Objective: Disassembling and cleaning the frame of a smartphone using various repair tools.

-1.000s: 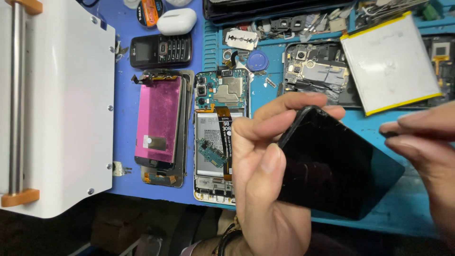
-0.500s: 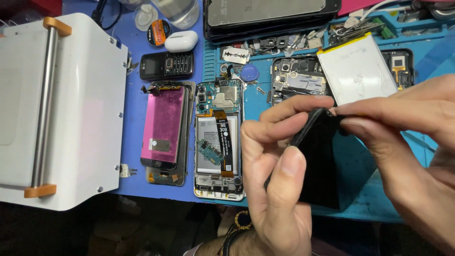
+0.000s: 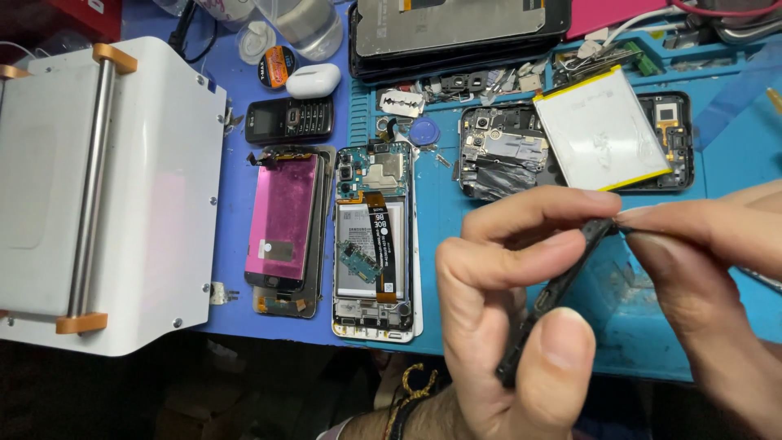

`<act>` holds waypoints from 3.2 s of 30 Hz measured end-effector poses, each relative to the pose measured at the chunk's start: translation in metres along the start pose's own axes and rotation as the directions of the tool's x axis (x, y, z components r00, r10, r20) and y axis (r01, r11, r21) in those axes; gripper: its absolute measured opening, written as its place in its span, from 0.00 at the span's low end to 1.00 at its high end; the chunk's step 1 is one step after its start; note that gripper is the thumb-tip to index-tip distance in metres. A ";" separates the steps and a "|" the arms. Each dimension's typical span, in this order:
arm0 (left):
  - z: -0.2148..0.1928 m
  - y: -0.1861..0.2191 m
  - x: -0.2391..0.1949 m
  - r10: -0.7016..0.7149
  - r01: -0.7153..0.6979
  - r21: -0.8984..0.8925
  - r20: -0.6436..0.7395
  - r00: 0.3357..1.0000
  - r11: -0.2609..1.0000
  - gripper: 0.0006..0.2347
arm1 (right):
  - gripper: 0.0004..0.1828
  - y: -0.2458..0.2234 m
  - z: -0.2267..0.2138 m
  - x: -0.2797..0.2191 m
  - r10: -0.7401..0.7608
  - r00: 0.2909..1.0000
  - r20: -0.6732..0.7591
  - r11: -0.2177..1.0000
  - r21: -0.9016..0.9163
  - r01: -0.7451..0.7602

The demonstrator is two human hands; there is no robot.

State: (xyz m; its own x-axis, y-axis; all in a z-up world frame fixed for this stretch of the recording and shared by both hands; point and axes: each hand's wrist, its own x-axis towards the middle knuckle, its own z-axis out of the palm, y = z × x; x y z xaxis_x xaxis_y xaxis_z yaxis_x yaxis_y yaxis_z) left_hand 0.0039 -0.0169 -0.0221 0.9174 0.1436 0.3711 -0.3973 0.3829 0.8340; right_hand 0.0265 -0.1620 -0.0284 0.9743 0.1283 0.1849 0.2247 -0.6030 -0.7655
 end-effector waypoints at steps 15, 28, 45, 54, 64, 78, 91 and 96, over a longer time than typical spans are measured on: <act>0.010 -0.003 -0.008 0.065 -0.068 0.128 0.024 0.998 0.989 0.10 | 0.10 0.014 -0.003 -0.013 -0.015 0.997 -0.070 0.996 0.090 0.021; 0.008 -0.003 -0.008 0.060 -0.064 0.076 0.045 0.997 0.995 0.08 | 0.05 0.012 0.012 -0.016 -0.060 0.982 -0.181 0.982 0.166 0.091; 0.007 0.006 -0.005 -0.034 0.035 -0.011 0.041 0.999 0.999 0.07 | 0.05 0.011 0.014 -0.014 0.067 0.984 -0.166 0.962 0.274 -0.020; -0.008 0.005 -0.002 -0.041 0.037 -0.072 -0.059 0.997 0.997 0.06 | 0.21 0.125 0.013 -0.043 0.182 0.981 -0.059 0.950 0.268 -0.161; -0.053 0.011 -0.015 -0.219 0.112 -0.407 -0.227 0.949 0.906 0.09 | 0.11 0.143 -0.010 -0.063 0.398 0.917 0.011 0.915 0.074 -0.397; -0.099 0.010 -0.056 -0.219 0.172 -0.390 -0.079 0.972 0.905 0.16 | 0.15 0.082 -0.022 -0.068 -0.071 0.965 0.253 0.958 -0.253 0.137; -0.102 0.010 -0.052 -0.208 0.167 -0.382 -0.069 0.976 0.909 0.11 | 0.16 0.069 -0.021 -0.046 -0.230 0.925 0.302 0.936 -0.190 0.295; -0.103 0.010 -0.052 -0.209 0.169 -0.378 -0.068 0.975 0.910 0.09 | 0.27 0.080 -0.029 -0.041 -0.259 0.875 0.408 0.928 -0.145 0.343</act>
State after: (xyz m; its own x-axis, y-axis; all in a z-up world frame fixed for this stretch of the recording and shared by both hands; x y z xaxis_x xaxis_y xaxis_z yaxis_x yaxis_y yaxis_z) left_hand -0.0456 0.0737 -0.0751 0.9796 0.1224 0.1595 -0.1983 0.7180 0.6672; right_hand 0.0043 -0.2383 -0.0797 0.8001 0.5899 0.1091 0.5404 -0.6298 -0.5579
